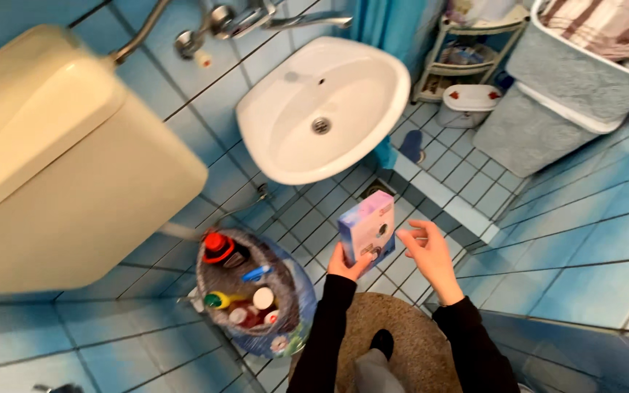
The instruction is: Organizing and placing various cleaning products and toiletries on shelves and surfaces in a bathroom
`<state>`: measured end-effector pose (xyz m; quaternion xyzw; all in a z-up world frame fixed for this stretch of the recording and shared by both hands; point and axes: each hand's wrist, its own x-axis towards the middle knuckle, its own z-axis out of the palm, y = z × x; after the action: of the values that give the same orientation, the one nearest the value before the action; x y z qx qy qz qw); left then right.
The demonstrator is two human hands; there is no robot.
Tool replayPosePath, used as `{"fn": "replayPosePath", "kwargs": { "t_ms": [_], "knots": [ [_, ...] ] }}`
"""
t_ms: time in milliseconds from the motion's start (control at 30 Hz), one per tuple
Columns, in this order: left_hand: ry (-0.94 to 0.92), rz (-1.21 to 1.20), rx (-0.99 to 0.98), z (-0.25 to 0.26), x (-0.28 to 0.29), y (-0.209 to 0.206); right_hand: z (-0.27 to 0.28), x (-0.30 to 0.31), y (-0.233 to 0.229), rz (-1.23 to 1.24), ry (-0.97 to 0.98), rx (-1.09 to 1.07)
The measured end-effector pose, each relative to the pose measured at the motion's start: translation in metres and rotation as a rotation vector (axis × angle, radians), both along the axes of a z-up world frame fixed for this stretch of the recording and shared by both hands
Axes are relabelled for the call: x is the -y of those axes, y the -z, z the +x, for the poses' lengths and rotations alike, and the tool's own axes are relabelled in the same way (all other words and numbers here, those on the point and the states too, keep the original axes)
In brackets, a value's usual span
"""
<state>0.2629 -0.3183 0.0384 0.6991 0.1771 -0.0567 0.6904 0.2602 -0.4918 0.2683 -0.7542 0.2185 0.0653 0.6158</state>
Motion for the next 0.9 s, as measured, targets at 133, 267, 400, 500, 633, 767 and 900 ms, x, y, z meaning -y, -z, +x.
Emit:
{"fn": "replayPosePath", "kwargs": {
  "t_ms": [133, 267, 400, 500, 633, 767, 900],
  "knots": [
    [0.081, -0.284, 0.061, 0.031, 0.019, 0.002, 0.024, 0.069, 0.036, 0.055, 0.023, 0.004],
    [0.172, -0.459, 0.067, 0.062, 0.048, -0.055, 0.043, 0.104, 0.024, 0.178, -0.086, 0.02],
    [0.278, -0.509, 0.038, 0.094, 0.075, -0.116, 0.069, 0.135, 0.034, 0.314, -0.154, 0.035],
    [0.318, -0.526, 0.05, 0.133, 0.097, -0.097, 0.093, 0.151, 0.02, 0.352, -0.133, 0.082],
    [0.412, -0.533, 0.08, 0.187, 0.123, -0.11, 0.132, 0.183, 0.04, 0.392, -0.099, 0.119],
    [0.547, -0.528, 0.105, 0.259, 0.147, -0.084, 0.181, 0.211, 0.047, 0.44, 0.017, 0.158],
    [0.63, -0.488, 0.09, 0.32, 0.166, -0.071, 0.236, 0.236, 0.038, 0.46, 0.131, 0.189]
  ]
}}
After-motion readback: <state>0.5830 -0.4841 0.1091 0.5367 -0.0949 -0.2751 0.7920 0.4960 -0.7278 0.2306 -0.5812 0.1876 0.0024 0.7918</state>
